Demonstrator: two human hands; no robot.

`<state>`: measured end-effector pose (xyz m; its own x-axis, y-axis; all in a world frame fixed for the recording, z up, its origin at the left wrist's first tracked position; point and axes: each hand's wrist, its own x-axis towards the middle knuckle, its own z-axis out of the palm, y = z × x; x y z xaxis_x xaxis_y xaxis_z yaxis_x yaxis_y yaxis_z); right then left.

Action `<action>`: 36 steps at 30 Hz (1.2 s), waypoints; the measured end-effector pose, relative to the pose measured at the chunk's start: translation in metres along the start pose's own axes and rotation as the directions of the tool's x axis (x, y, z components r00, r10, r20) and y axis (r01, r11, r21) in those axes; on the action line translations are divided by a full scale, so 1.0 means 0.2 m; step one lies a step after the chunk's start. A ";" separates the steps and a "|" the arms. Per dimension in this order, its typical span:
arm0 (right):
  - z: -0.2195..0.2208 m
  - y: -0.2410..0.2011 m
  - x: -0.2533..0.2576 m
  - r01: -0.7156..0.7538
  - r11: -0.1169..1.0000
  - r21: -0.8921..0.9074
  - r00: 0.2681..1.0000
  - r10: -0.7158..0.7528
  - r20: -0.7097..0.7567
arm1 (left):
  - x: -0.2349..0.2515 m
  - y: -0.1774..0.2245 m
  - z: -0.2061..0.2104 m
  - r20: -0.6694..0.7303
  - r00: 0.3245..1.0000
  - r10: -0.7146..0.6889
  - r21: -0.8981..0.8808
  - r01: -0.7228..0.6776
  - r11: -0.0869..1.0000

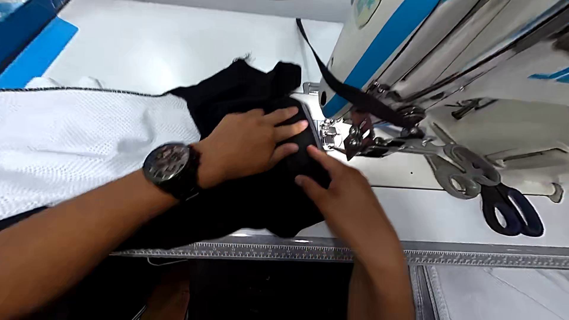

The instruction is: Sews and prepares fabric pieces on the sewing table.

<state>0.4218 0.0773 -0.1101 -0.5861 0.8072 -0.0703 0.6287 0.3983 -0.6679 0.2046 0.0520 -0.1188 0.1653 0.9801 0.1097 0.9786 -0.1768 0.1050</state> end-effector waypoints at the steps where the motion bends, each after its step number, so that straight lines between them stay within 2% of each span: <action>1: -0.04 0.02 0.01 -0.029 1.000 -0.004 1.000 0.029 -0.012 | 0.07 0.01 -0.01 0.034 0.999 0.023 -0.013 -0.022 1.000; 3: -0.10 0.08 0.04 -0.098 0.995 0.017 0.994 0.099 -0.048 | 0.19 0.01 0.01 0.037 0.992 0.123 -0.040 -0.122 0.992; 5: -0.15 0.14 0.05 -0.133 0.990 0.053 0.988 0.137 -0.074 | 0.26 0.01 0.04 -0.024 0.982 0.189 -0.131 -0.191 0.973; 9: -0.16 0.15 0.03 -0.142 0.989 0.037 0.987 0.144 -0.070 | 0.22 0.05 0.07 -0.132 0.983 0.132 -0.149 -0.151 0.977; 12: -0.15 0.15 0.03 -0.135 0.991 0.009 0.987 0.135 -0.092 | 0.20 0.08 0.05 -0.048 0.993 0.111 -0.104 -0.115 0.988; 16: -0.12 0.13 0.05 -0.161 0.987 0.012 0.977 0.161 -0.143 | 0.30 0.01 0.04 -0.006 0.972 0.233 -0.126 -0.232 0.964; 21: -0.13 0.11 0.09 -0.181 0.983 -0.014 0.971 0.177 -0.160 | 0.32 0.06 -0.06 0.103 0.976 0.191 -0.141 -0.176 0.974; 26: -0.14 0.12 0.12 -0.191 0.982 0.004 0.970 0.189 -0.155 | 0.31 0.09 -0.09 0.129 0.981 0.148 -0.138 -0.130 0.982; 36: -0.12 0.15 0.17 -0.142 0.986 0.090 0.972 0.156 -0.174 | 0.34 0.06 -0.07 0.098 0.983 0.154 -0.127 -0.141 0.982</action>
<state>0.4343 0.1270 -0.1143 -0.3829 0.9227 -0.0438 0.6569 0.2386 -0.7153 0.2251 0.1154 -0.0959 0.3250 0.9453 0.0269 0.9221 -0.3231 0.2130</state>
